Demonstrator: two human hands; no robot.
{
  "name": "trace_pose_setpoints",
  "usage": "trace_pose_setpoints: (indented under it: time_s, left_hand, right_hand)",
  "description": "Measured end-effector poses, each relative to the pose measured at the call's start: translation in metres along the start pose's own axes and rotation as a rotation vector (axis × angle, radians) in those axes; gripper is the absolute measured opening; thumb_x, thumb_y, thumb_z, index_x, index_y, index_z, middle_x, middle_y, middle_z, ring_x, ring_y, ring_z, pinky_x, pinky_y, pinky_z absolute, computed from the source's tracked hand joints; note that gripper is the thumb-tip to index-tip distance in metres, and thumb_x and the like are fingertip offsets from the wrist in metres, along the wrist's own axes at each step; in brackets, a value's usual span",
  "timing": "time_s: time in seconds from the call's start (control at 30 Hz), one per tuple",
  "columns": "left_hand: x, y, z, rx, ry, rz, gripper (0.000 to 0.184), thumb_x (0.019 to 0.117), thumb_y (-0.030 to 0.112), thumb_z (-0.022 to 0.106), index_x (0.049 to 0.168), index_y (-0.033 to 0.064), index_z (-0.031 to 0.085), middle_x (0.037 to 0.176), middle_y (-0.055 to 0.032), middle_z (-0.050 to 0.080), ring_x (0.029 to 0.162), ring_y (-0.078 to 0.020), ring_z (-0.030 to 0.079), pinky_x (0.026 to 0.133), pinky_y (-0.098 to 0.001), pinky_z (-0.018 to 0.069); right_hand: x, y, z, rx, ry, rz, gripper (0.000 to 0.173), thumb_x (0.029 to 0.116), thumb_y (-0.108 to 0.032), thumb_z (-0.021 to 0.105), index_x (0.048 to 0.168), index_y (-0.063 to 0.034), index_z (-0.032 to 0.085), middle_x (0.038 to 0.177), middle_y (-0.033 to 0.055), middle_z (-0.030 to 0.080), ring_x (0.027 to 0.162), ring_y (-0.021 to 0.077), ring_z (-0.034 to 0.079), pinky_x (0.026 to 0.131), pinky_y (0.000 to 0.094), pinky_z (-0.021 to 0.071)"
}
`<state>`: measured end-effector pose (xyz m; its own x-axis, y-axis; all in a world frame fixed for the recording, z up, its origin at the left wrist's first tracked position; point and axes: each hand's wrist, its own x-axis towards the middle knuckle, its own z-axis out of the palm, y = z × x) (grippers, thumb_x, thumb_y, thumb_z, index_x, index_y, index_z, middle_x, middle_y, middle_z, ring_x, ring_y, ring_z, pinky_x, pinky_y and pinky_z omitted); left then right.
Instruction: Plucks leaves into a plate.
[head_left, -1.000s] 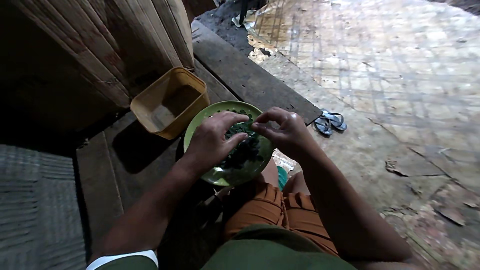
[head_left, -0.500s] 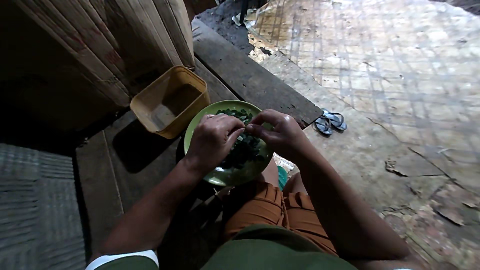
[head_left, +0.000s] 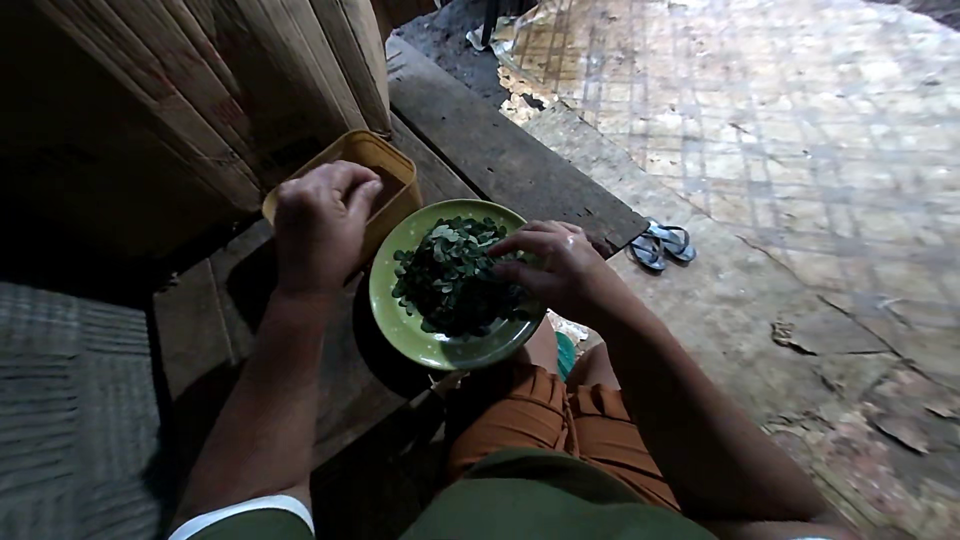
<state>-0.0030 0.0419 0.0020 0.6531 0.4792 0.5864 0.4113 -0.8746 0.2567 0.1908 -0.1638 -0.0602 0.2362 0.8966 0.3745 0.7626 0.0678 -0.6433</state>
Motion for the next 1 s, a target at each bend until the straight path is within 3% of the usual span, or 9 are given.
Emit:
trace_pose_setpoints:
  time_s: [0.1,0.17,0.33,0.43,0.57,0.67,0.8,0.9,1.0]
  left_hand:
    - [0.001,-0.014,-0.003,0.106,-0.085,-0.098,0.027,0.105,0.02,0.056,0.117,0.0033,0.073,0.119,-0.0187,0.071,0.117,-0.0358,0.065,0.105,-0.059,0.0422]
    - [0.001,-0.012,-0.002,0.113,-0.141,-0.095,0.027,0.1043,0.02,0.056,0.117,0.0043,0.074,0.129,-0.0189,0.067,0.128,-0.0385,0.058,0.11,-0.0606,0.0373]
    - [-0.005,0.014,0.006,-0.038,-0.276,0.061,0.018,0.0993,0.015,0.062,0.108,0.0079,0.077,0.122,-0.0164,0.067,0.119,-0.0391,0.058,0.1,-0.0604,0.0442]
    - [-0.012,0.023,0.01,-0.026,-0.428,0.064,0.018,0.0992,0.018,0.064,0.108,0.009,0.077,0.116,-0.0161,0.067,0.113,-0.0387,0.06,0.093,-0.0605,0.0473]
    - [-0.015,0.026,0.016,0.03,-0.558,0.017,0.019,0.0997,0.023,0.066,0.109,0.0093,0.077,0.117,-0.0155,0.067,0.116,-0.0383,0.06,0.094,-0.0609,0.0479]
    - [-0.013,0.028,0.013,-0.011,-0.444,-0.014,0.021,0.1007,0.014,0.058,0.112,0.0061,0.074,0.12,-0.0182,0.066,0.114,-0.0377,0.062,0.094,-0.0595,0.0496]
    - [-0.01,0.03,0.006,-0.057,-0.275,-0.026,0.021,0.1008,0.012,0.055,0.112,0.0067,0.073,0.121,-0.0143,0.066,0.109,-0.0272,0.065,0.092,-0.0479,0.0547]
    - [-0.01,0.03,0.001,-0.076,-0.245,-0.047,0.021,0.1006,0.012,0.056,0.112,0.0086,0.073,0.121,-0.0116,0.065,0.104,-0.0219,0.066,0.089,-0.0417,0.0554]
    - [-0.008,0.028,-0.001,-0.172,-0.227,-0.065,0.02,0.1011,0.014,0.057,0.113,0.0104,0.072,0.122,-0.0096,0.064,0.1,-0.0135,0.065,0.084,-0.03,0.056]
  right_hand:
    - [0.001,-0.003,0.001,-0.041,-0.011,0.017,0.025,0.0968,-0.022,0.066,0.119,-0.0159,0.076,0.111,0.0046,0.072,0.11,0.0233,0.064,0.106,0.057,0.0375]
    - [0.002,-0.003,0.002,-0.057,-0.008,0.029,0.025,0.0969,-0.021,0.066,0.119,-0.016,0.076,0.112,0.005,0.072,0.111,0.0243,0.064,0.107,0.0578,0.0373]
    - [0.001,0.0,0.004,-0.067,0.042,0.042,0.025,0.0959,-0.021,0.068,0.119,-0.0154,0.076,0.112,0.0067,0.072,0.11,0.0276,0.064,0.104,0.0598,0.0389]
    - [0.0,0.002,0.004,-0.076,0.07,0.051,0.026,0.0963,-0.022,0.067,0.121,-0.0153,0.075,0.112,0.0074,0.072,0.11,0.0282,0.064,0.103,0.0591,0.0398]
    - [0.003,-0.002,0.006,-0.09,0.117,0.042,0.023,0.0973,-0.02,0.067,0.118,-0.0155,0.076,0.111,0.0068,0.072,0.111,0.0279,0.064,0.105,0.0582,0.0389]
    - [0.018,-0.013,0.013,-0.152,0.117,-0.094,0.017,0.0965,-0.014,0.066,0.109,-0.0158,0.078,0.109,0.0048,0.074,0.109,0.0269,0.066,0.104,0.0582,0.0412]
    - [0.057,-0.024,0.029,-0.324,-0.068,-0.276,0.019,0.095,-0.012,0.065,0.106,-0.0202,0.078,0.115,0.0061,0.071,0.115,0.0304,0.063,0.105,0.058,0.0398]
    - [0.077,-0.03,0.036,-0.466,-0.249,-0.278,0.011,0.0952,-0.017,0.067,0.101,-0.0159,0.076,0.115,0.0078,0.069,0.117,0.0309,0.06,0.112,0.0588,0.0336]
    - [0.078,-0.034,0.023,-0.408,-0.239,-0.228,0.01,0.0941,-0.015,0.068,0.096,-0.0077,0.074,0.103,0.0132,0.07,0.112,0.0356,0.062,0.111,0.0613,0.0347]
